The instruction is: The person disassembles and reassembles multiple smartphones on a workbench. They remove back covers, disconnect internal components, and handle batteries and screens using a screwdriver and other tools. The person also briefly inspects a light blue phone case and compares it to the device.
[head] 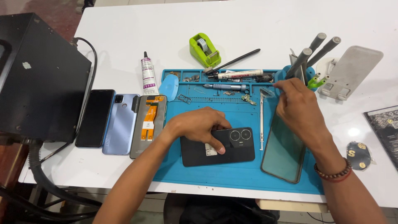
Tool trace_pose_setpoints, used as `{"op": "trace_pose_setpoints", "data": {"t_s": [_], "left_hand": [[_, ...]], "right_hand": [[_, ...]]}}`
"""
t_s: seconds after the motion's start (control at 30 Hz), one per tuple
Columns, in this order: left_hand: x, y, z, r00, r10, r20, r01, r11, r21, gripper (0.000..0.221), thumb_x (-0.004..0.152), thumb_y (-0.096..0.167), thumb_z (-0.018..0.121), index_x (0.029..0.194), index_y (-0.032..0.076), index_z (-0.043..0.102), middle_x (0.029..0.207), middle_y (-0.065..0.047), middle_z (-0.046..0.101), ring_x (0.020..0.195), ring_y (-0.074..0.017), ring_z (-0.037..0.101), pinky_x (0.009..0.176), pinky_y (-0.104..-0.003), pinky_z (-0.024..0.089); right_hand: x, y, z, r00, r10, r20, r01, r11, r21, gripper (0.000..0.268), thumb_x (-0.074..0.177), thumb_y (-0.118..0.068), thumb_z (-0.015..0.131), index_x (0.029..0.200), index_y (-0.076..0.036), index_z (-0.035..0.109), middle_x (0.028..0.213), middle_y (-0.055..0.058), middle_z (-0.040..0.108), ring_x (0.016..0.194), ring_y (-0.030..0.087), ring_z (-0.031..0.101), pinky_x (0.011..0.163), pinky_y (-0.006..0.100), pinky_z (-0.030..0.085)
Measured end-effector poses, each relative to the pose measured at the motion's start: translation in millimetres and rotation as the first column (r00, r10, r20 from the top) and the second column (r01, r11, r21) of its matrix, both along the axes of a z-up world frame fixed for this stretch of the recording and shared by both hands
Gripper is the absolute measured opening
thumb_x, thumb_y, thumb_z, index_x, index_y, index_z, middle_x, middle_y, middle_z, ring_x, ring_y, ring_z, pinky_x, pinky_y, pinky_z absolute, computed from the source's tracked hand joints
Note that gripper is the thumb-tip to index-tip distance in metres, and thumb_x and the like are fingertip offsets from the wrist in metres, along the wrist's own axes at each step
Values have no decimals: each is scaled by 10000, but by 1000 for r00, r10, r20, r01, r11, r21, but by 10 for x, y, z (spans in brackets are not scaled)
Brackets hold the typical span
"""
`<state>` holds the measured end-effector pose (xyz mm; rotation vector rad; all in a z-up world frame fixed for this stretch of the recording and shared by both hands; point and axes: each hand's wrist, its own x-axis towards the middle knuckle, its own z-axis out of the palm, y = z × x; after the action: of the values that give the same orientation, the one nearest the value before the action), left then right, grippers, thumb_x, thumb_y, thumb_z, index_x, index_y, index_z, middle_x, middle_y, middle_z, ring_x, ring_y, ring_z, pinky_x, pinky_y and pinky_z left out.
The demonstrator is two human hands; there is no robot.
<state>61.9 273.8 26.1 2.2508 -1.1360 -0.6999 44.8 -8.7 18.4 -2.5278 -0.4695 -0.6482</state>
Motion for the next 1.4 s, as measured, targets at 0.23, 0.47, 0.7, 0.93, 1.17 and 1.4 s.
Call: {"op": "trace_pose_setpoints", "data": {"t_s": [0.23,0.47,0.7,0.93,1.17,1.4], "left_hand": [[-144,13,-8,986,165,31,-163,986,-42,768,613,428,902,1296,159,674,1043,-63,695,1029,-269,636,857,-404,530],[-256,139,183,974,183,136,-177,983,-58,839,542,459,962,1233,83,671,1117,-87,662,1120,-297,620,921,-422,517],[-348,234,274,964,221,151,-245,954,170,826,429,433,988,1080,56,646,1052,-97,648,1059,-312,611,895,-424,519],[-269,266,126,987,144,74,-150,985,83,733,503,404,958,1036,50,603,980,-134,697,949,-335,666,827,-432,527],[-205,231,-65,928,156,-337,-264,916,-303,404,966,317,669,1285,84,585,972,-110,729,865,-232,709,769,-363,559],[-277,-152,-151,490,-140,-861,-777,377,-504,622,1075,346,454,1636,188,236,1180,-92,638,973,-185,649,778,-364,566]], "right_hand": [[-10,194,-40,998,70,6,-70,997,-23,216,914,-103,754,1119,-40,731,968,119,678,761,283,663,672,389,543],[94,312,-48,984,141,-107,-145,989,-26,290,941,-156,730,1217,-71,736,1005,105,694,862,251,671,758,380,551],[-184,380,117,769,578,-273,-595,804,28,719,681,-526,879,1222,-95,680,1175,83,677,1093,292,636,920,442,508],[-303,550,136,671,393,-629,-518,855,-19,858,576,-424,917,1331,-154,611,1285,64,609,1140,251,597,934,401,500],[-230,422,165,829,552,84,-513,812,-277,761,660,-233,856,1357,-109,576,1314,103,581,1262,322,547,980,473,506],[-286,529,32,935,304,-183,-180,849,496,649,858,-72,730,1469,-97,512,1347,107,554,1125,216,639,908,350,583]]}}
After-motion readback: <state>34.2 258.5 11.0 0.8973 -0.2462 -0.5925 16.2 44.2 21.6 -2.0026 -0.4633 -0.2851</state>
